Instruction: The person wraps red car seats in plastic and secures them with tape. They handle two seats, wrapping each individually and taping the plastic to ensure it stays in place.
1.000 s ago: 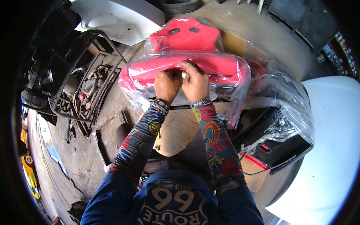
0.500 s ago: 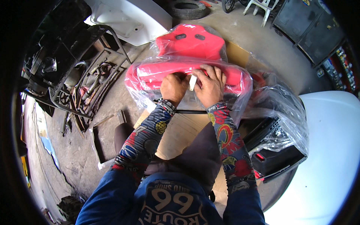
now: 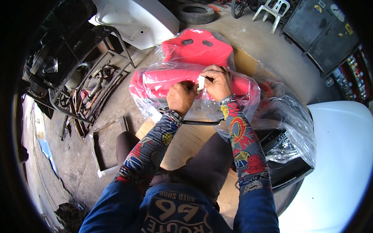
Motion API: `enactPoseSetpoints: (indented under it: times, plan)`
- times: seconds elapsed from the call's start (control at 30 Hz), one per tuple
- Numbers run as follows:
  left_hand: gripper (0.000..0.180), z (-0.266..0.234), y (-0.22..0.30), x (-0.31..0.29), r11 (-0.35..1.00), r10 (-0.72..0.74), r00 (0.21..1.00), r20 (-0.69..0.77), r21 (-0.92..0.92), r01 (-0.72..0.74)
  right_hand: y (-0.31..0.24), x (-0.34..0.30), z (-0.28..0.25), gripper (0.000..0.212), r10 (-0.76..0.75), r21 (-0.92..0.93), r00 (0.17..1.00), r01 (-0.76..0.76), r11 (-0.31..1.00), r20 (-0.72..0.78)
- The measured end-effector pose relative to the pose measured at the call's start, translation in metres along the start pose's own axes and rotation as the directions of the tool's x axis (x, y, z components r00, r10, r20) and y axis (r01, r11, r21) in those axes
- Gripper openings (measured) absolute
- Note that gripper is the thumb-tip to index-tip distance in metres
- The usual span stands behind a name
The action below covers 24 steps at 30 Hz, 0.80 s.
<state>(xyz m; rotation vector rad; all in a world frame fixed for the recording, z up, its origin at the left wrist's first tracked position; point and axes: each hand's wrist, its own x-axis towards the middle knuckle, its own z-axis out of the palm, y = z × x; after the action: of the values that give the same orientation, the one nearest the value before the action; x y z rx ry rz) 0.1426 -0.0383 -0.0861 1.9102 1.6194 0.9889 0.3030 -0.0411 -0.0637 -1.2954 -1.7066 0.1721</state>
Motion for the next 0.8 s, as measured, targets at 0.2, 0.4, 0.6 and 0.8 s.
enactPoseSetpoints:
  times: [0.2,0.4,0.6,0.8]
  plan:
    - [0.037,0.001,-0.004,0.000,0.999,0.053,0.999,0.003,-0.008,-0.053,0.007,0.023,0.007,0.014,0.219,0.055,0.965,-0.229,0.972,0.141]
    - [0.035,0.002,-0.004,0.000,0.997,0.072,0.997,0.016,0.008,-0.072,0.028,0.047,0.016,0.019,0.407,-0.123,0.913,-0.402,0.907,0.015]
    - [0.035,0.000,-0.009,-0.001,0.984,0.163,0.985,0.049,0.060,-0.166,0.076,0.060,0.035,0.011,0.465,-0.071,0.863,-0.461,0.885,0.197]
    - [0.034,0.007,-0.006,0.000,0.962,0.182,0.982,0.051,0.197,-0.189,0.056,0.058,0.040,0.008,0.459,-0.382,0.887,-0.406,0.830,0.054]
